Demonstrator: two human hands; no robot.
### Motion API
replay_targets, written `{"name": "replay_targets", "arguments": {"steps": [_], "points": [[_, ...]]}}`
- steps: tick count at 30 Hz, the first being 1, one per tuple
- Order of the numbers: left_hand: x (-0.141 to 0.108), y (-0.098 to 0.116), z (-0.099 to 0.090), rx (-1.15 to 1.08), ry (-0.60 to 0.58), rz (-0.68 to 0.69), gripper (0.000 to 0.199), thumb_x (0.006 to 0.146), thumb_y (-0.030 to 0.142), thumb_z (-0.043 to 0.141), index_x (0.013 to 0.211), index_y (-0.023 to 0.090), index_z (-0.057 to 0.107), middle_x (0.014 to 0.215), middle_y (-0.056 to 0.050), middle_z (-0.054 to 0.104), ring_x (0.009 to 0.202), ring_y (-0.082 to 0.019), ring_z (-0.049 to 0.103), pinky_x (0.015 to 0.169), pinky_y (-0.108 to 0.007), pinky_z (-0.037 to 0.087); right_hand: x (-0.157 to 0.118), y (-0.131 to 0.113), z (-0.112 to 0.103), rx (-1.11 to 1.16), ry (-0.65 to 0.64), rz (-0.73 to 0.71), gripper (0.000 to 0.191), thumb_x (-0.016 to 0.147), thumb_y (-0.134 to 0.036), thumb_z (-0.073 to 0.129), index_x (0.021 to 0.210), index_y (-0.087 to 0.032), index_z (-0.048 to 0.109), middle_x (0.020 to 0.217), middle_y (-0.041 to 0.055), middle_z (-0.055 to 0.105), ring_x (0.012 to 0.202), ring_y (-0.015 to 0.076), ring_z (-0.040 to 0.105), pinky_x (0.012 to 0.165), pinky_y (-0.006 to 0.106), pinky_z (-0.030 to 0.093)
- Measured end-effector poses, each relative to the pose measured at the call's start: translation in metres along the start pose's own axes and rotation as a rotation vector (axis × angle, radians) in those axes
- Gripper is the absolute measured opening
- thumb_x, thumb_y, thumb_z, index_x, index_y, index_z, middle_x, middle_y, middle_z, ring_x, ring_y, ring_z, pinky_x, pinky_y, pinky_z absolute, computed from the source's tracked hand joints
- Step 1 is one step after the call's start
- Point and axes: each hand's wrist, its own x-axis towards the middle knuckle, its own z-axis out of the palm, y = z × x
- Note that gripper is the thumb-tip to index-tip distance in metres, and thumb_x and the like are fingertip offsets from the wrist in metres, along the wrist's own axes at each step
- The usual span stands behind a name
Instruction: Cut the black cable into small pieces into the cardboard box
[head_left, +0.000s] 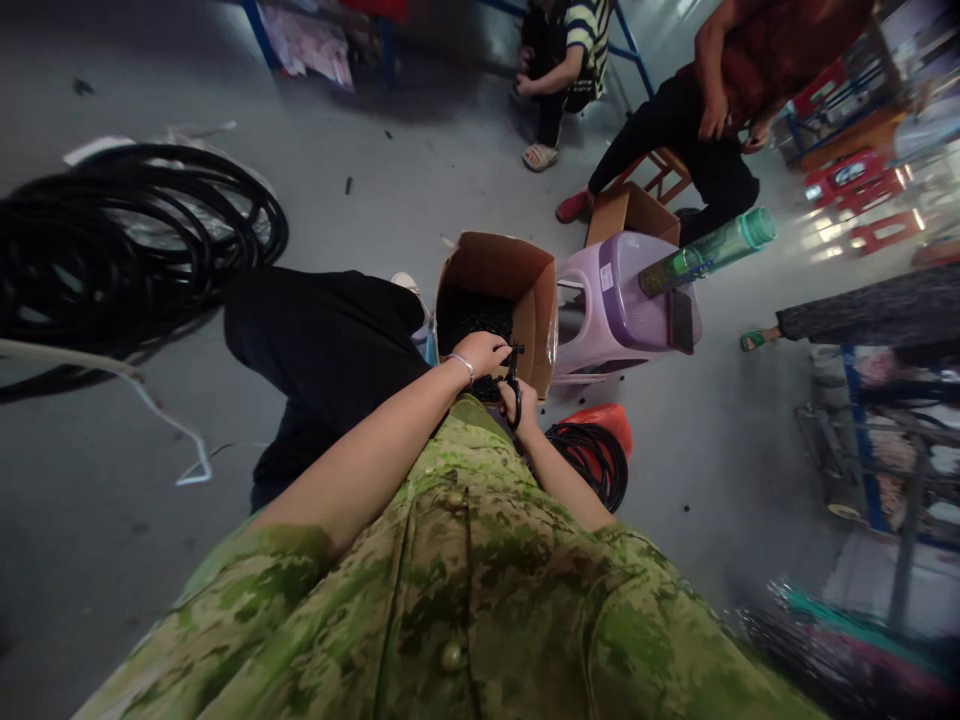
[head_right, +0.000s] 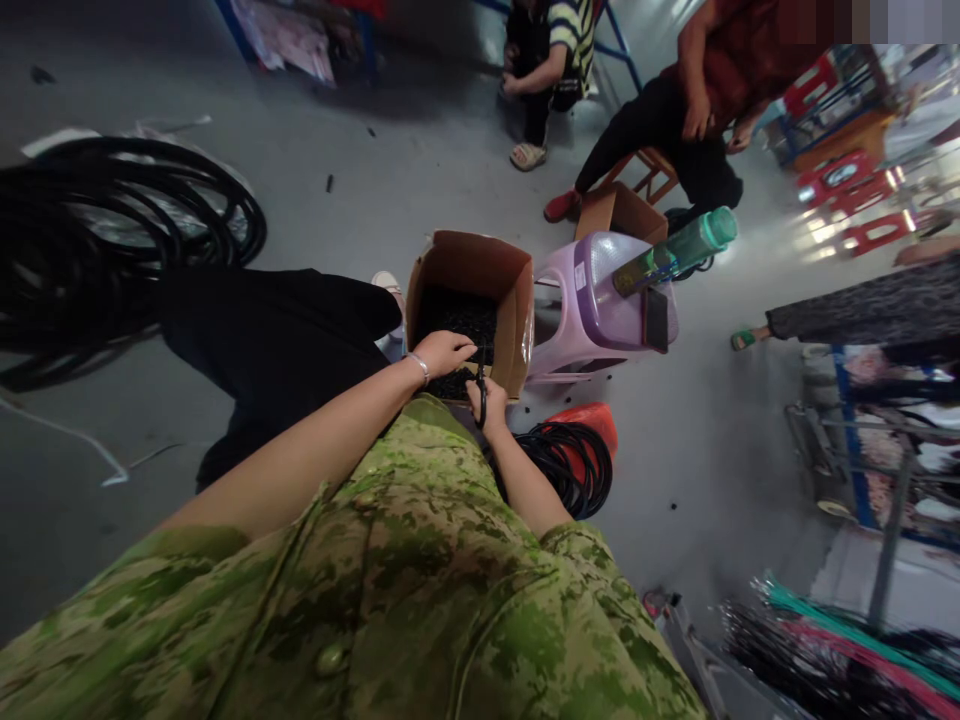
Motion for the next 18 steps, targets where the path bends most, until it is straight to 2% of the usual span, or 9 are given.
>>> {"name": "replay_targets", "arguments": {"steps": [7,14,18], "points": [[-0.0006,0.0011,-0.0007,-0.018,-0.003,-0.008,0.038,0.089,0.035,0.044,0.097,0.017,0.077,0.091,-0.007,0.075,0.084,-0.019,0.064,0.071,-0.024,0.042,0.0004,0.0019,-0.0024,0.055,-0.05,-0.003,0.036,0.077,-0.052,0.059,0.061,-0.021,0.048,0.043,-0.0056,0.045,0.039,0.0107,0.042,0.043,0.023,0.036],[-0.0011,0.001,-0.0032,0.008,-0.005,-0.005,0.037,0.09,0.034,0.045,0.095,0.016,0.077,0.096,-0.008,0.075,0.085,-0.018,0.063,0.07,-0.024,0.04,0.0013,-0.0003,-0.0064,0.019,-0.098,-0.021,0.036,0.08,-0.05,0.058,0.06,-0.021,0.05,0.044,-0.0045,0.048,0.042,0.0109,0.046,0.047,0.023,0.038],[-0.0009,0.0008,-0.0034,0.022,-0.014,-0.007,0.037,0.09,0.034,0.045,0.094,0.016,0.077,0.091,-0.008,0.075,0.081,-0.018,0.063,0.069,-0.025,0.039,-0.0006,-0.0031,-0.0062,0.044,-0.109,-0.021,0.036,0.079,-0.05,0.058,0.061,-0.021,0.05,0.045,-0.0045,0.048,0.041,0.0107,0.045,0.045,0.023,0.037]]}}
